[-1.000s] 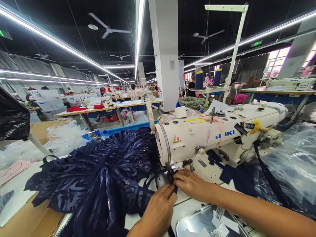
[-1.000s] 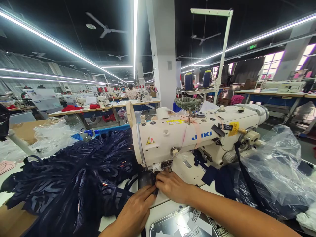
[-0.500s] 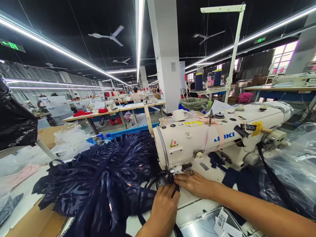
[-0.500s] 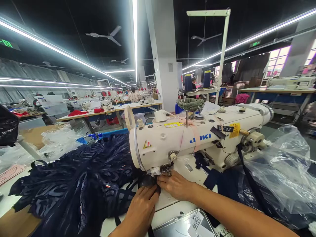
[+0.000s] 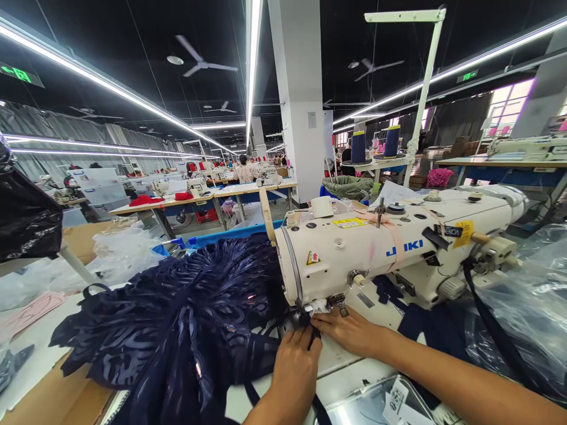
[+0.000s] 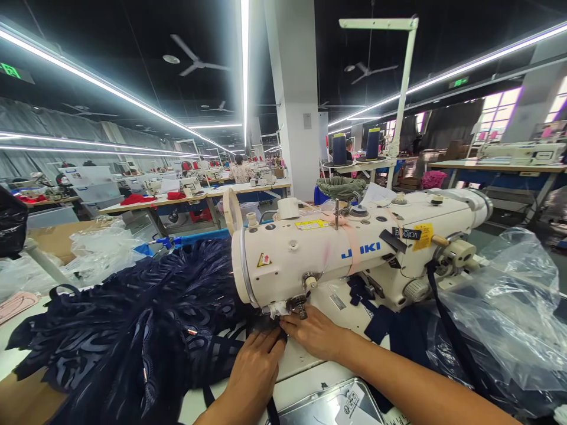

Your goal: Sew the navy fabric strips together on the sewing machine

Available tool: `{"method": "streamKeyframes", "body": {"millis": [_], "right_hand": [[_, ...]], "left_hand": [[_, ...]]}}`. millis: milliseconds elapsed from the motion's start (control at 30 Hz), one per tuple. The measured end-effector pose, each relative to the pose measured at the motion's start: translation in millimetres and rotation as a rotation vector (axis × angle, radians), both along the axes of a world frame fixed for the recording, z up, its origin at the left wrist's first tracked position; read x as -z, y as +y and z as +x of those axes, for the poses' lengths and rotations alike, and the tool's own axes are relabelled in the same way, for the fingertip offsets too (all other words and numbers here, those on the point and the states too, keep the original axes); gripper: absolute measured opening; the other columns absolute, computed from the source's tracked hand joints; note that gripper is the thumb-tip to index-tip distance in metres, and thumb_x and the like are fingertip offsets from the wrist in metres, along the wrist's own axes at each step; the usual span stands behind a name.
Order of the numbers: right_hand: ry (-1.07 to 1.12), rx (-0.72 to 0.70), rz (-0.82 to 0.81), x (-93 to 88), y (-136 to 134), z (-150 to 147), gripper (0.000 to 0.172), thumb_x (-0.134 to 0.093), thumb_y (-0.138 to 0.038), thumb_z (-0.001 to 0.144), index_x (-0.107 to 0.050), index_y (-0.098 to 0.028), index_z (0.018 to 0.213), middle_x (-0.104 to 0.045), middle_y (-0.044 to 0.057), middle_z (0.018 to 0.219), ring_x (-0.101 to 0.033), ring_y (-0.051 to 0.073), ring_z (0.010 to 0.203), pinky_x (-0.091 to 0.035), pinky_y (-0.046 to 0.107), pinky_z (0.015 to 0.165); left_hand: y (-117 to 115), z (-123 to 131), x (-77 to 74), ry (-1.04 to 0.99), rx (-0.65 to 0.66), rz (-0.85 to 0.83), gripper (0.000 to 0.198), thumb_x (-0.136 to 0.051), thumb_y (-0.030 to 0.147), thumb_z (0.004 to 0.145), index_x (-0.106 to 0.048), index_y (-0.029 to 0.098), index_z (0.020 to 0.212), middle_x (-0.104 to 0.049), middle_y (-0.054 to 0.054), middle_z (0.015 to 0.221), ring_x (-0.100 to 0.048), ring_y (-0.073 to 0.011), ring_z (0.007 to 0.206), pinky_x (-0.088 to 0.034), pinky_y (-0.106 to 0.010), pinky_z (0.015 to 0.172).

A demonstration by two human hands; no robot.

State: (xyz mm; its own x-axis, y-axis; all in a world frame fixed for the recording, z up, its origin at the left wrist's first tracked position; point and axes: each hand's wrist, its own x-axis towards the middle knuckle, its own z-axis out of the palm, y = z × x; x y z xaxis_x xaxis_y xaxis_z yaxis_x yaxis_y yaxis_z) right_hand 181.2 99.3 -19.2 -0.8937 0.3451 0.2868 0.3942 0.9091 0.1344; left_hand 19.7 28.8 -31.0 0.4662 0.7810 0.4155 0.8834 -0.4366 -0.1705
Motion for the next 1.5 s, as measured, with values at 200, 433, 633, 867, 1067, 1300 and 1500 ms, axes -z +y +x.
{"method": "streamKeyframes", "body": {"millis": [200,433,633,867,1067,1300,1500], "right_hand": [[0.005,0.019,0.06,-4.8,-1,-3,0.042,-0.041,0.001,0.073,-0.051,-0.006,0.114,-0.058,0.016,0.108,-0.053,0.024,0.1,-0.043,0.037,0.084],[0.038,0.039,0.104,-5.5,-1,-5,0.036,-0.041,-0.002,0.078,-0.052,-0.007,0.112,-0.059,0.016,0.105,-0.053,0.023,0.099,-0.041,0.035,0.083],[0.072,0.074,0.056,-11.3,-1,-5,0.025,-0.042,-0.01,0.081,-0.06,-0.013,0.099,-0.063,0.011,0.091,-0.056,0.02,0.086,-0.041,0.032,0.079],[0.131,0.031,-0.027,-5.7,-9,-4,0.019,-0.046,-0.018,0.082,-0.061,-0.016,0.095,-0.06,0.007,0.095,-0.057,0.019,0.079,-0.042,0.032,0.074],[0.208,0.043,-0.153,-2.7,-9,-5,0.023,-0.045,-0.015,0.082,-0.06,-0.017,0.099,-0.06,0.006,0.098,-0.057,0.018,0.083,-0.043,0.03,0.074],[0.306,-0.027,-0.319,-3.6,-2,-1,0.025,-0.047,-0.01,0.079,-0.063,-0.02,0.095,-0.063,0.002,0.095,-0.057,0.015,0.085,-0.043,0.025,0.076],[0.229,-0.027,-0.107,-1.8,-6,-1,0.024,-0.042,-0.012,0.083,-0.061,-0.016,0.097,-0.06,0.007,0.099,-0.057,0.019,0.081,-0.043,0.031,0.075]], "left_hand": [[5,2,0.5,-0.031,0.003,0.047,0.028,-0.045,0.002,0.065,-0.06,0.014,0.086,-0.065,-0.009,0.097,-0.06,-0.0221,0.084,-0.045,-0.038,0.078],[8,1,4.3,-0.121,0.022,0.112,0.033,-0.041,0.002,0.065,-0.059,0.014,0.09,-0.066,-0.009,0.089,-0.06,-0.0209,0.082,-0.043,-0.039,0.08],[-1,-11,-8.2,-0.2,0.131,0.037,0.038,-0.039,0.001,0.07,-0.058,0.019,0.097,-0.066,-0.004,0.093,-0.058,-0.0188,0.089,-0.038,-0.039,0.085],[2,-30,-37.4,-0.375,0.058,-0.216,0.04,-0.033,-0.004,0.065,-0.063,0.018,0.08,-0.065,-0.004,0.081,-0.057,-0.0179,0.08,-0.043,-0.036,0.075],[0,-21,-39.4,-0.237,-0.007,-0.211,0.035,-0.038,0.005,0.075,-0.063,0.019,0.094,-0.059,-0.006,0.084,-0.053,-0.0207,0.083,-0.043,-0.038,0.076],[-2,-21,-35.2,-0.208,-0.072,-0.329,0.049,-0.039,-0.002,0.069,-0.06,0.025,0.105,-0.055,-0.005,0.091,-0.048,-0.0207,0.089,-0.04,-0.037,0.078],[-1,-24,-33.0,-0.176,-0.014,-0.326,0.048,-0.041,-0.002,0.071,-0.058,0.024,0.107,-0.058,-0.005,0.105,-0.047,-0.0221,0.098,-0.038,-0.041,0.084]]}}
